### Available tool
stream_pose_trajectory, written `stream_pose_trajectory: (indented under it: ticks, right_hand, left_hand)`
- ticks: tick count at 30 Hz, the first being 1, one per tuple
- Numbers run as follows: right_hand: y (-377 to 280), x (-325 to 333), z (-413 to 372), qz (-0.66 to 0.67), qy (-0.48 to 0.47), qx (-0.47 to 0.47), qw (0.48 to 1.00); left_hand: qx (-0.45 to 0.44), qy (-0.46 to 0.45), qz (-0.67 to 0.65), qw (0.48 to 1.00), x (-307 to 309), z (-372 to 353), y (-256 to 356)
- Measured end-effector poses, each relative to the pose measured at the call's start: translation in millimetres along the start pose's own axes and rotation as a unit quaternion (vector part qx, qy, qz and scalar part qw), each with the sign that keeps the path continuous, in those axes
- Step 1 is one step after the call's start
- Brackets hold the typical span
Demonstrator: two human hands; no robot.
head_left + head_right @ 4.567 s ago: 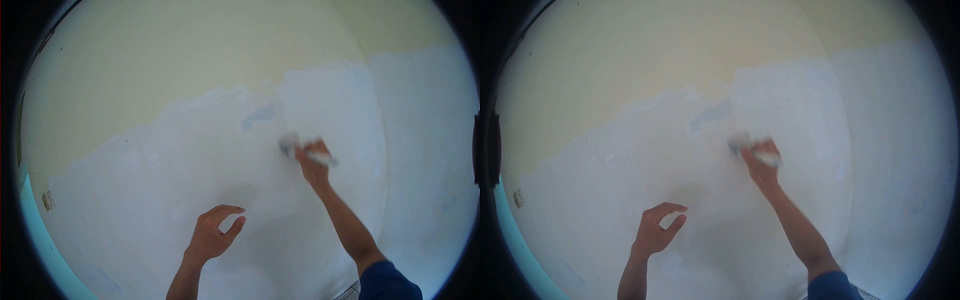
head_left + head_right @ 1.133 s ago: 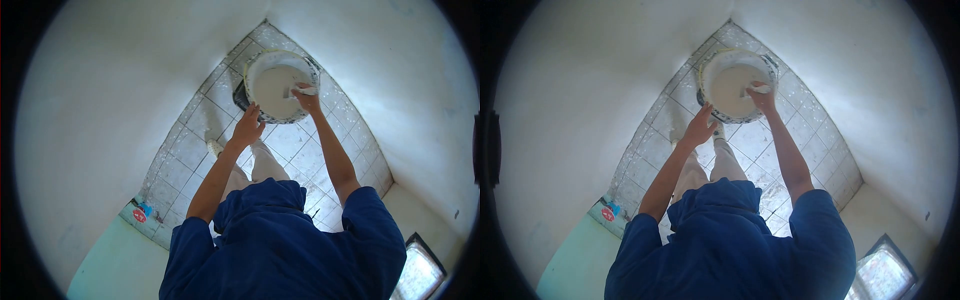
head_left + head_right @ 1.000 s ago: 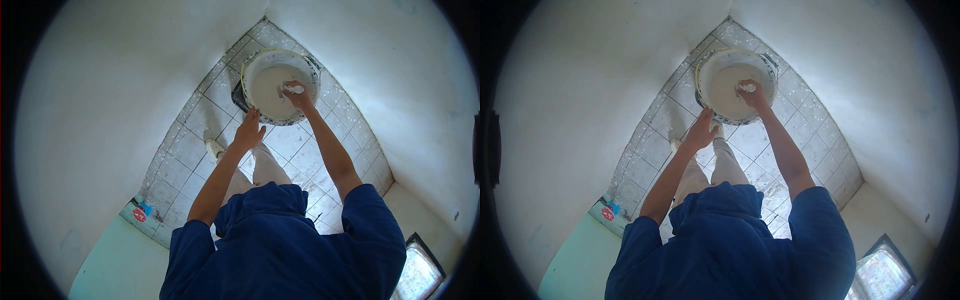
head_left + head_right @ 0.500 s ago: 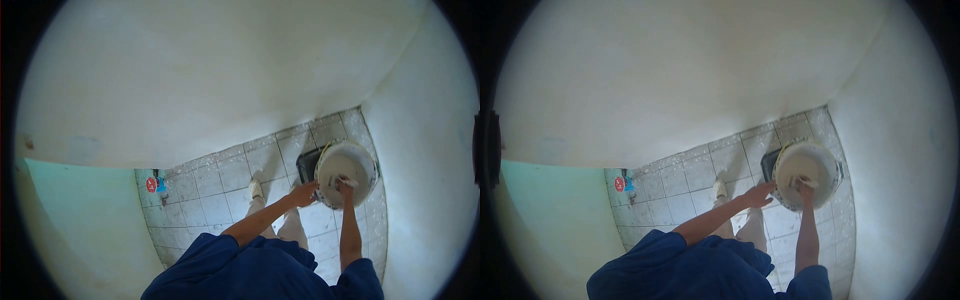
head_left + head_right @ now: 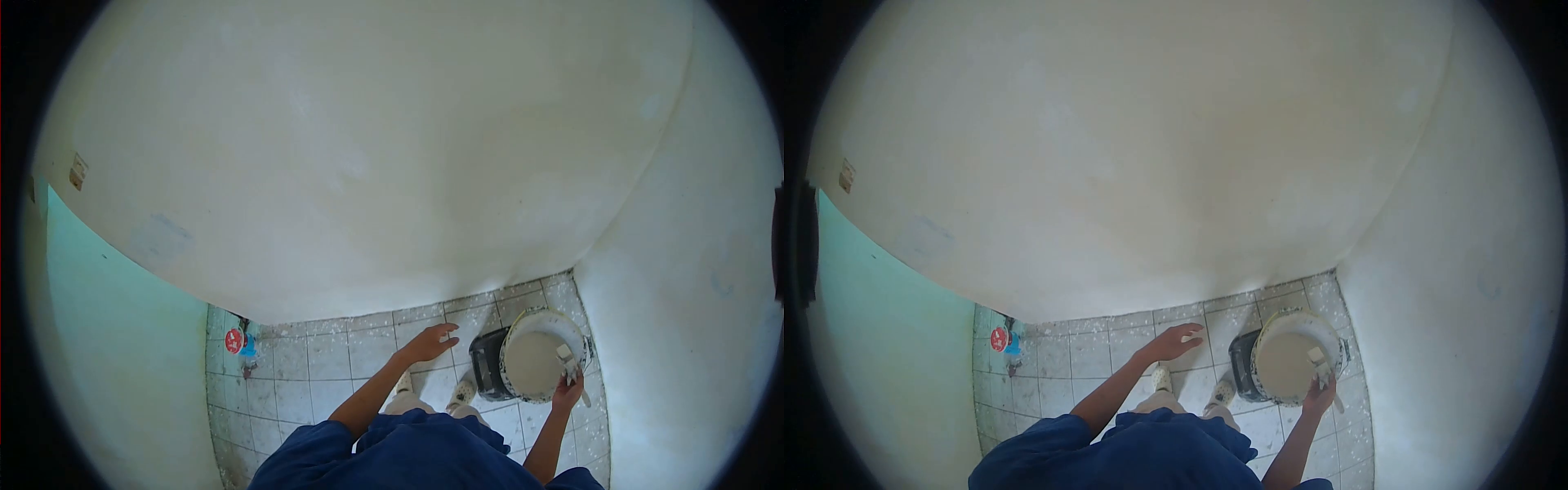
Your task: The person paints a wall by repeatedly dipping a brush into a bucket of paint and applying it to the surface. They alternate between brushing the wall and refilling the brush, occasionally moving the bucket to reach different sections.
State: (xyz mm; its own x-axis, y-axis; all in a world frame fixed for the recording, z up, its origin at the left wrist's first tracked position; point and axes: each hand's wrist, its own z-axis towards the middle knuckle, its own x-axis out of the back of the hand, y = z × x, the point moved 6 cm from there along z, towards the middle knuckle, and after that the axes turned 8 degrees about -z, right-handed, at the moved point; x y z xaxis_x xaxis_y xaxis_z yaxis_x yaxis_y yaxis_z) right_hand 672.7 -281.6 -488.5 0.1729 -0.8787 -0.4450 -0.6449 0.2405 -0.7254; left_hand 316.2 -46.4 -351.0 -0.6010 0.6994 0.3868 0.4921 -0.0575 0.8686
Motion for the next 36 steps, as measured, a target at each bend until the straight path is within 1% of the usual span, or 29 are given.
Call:
stream_pose_trajectory:
  ticks: [2,4,6,8,10,11,13,14,17,18,19,23,24,26,28,31,33,36]
  right_hand:
    - [-7.5,-4.5,-6.0,0.042,0.015,0.013,0.999]
    - [-28.1,-37.0,-26.4,0.069,-0.005,0.039,0.997]
    - [-48.8,-75.6,-41.9,0.087,-0.011,0.062,0.994]
    - [-62.5,-110.9,-38.1,0.068,-0.028,0.117,0.99]
    - [-93.3,-187.1,-78.7,0.034,-0.048,0.147,0.987]
    - [-100.2,-221.0,-88.6,0.009,-0.091,0.203,0.975]
    - [-103.2,-281.3,-101.9,0.02,-0.158,0.213,0.964]
    - [-99.1,-308.9,-106.5,0.059,-0.185,0.169,0.966]
    - [-88.3,-388.7,-150.0,0.071,-0.196,0.168,0.963]
    - [-81.4,-410.7,-161.5,0.085,-0.209,0.168,0.96]
    - [-73.1,-427.5,-170.5,0.091,-0.202,0.167,0.961]
    - [-31.4,-468.8,-189.6,0.091,-0.187,0.154,0.966]
    - [-17.2,-480.6,-198.9,0.102,-0.17,0.165,0.966]
    - [-9.5,-496.1,-207.2,0.101,-0.166,0.178,0.965]
    - [-12.3,-505.1,-216.3,0.111,-0.151,0.205,0.961]
    - [-37.7,-528.7,-235.4,0.119,-0.143,0.266,0.946]
    - [-57.2,-545.7,-241.8,0.132,-0.135,0.306,0.933]
    - [-76.3,-575.6,-230.5,0.146,-0.155,0.364,0.907]
  left_hand:
    - [-0.016,0.037,0.024,0.999,27.5,-15.0,13.1]
    - [-0.035,0.072,0.064,0.995,53.0,-28.4,20.2]
    - [-0.042,0.105,0.054,0.992,81.6,-43.0,33.8]
    - [-0.05,0.136,0.049,0.988,109.8,-54.4,46.9]
    - [-0.059,0.155,0.064,0.984,137.6,-68.1,77.1]
    - [-0.071,0.163,0.08,0.981,150.9,-69.7,83.5]
    - [-0.096,0.177,0.088,0.976,176.9,-75.4,107.9]
    - [-0.113,0.184,0.1,0.971,188.2,-76.8,115.6]
    - [-0.133,0.185,0.089,0.97,216.2,-86.8,144.7]
    - [-0.143,0.186,0.091,0.968,226.0,-89.6,149.9]
    - [-0.161,0.181,0.095,0.966,233.1,-92.2,152.5]
    - [-0.188,0.156,0.094,0.965,273.9,-108.0,151.8]
    - [-0.192,0.146,0.099,0.966,299.4,-109.6,144.3]
    - [-0.187,0.145,0.11,0.965,319.9,-112.5,138.9]
    - [-0.181,0.138,0.132,0.965,330.5,-107.2,138.0]
    - [-0.194,0.135,0.151,0.96,344.3,-88.6,143.8]
    - [-0.208,0.132,0.131,0.96,343.4,-78.9,155.5]
    - [-0.241,0.112,0.1,0.959,329.0,-62.4,168.5]
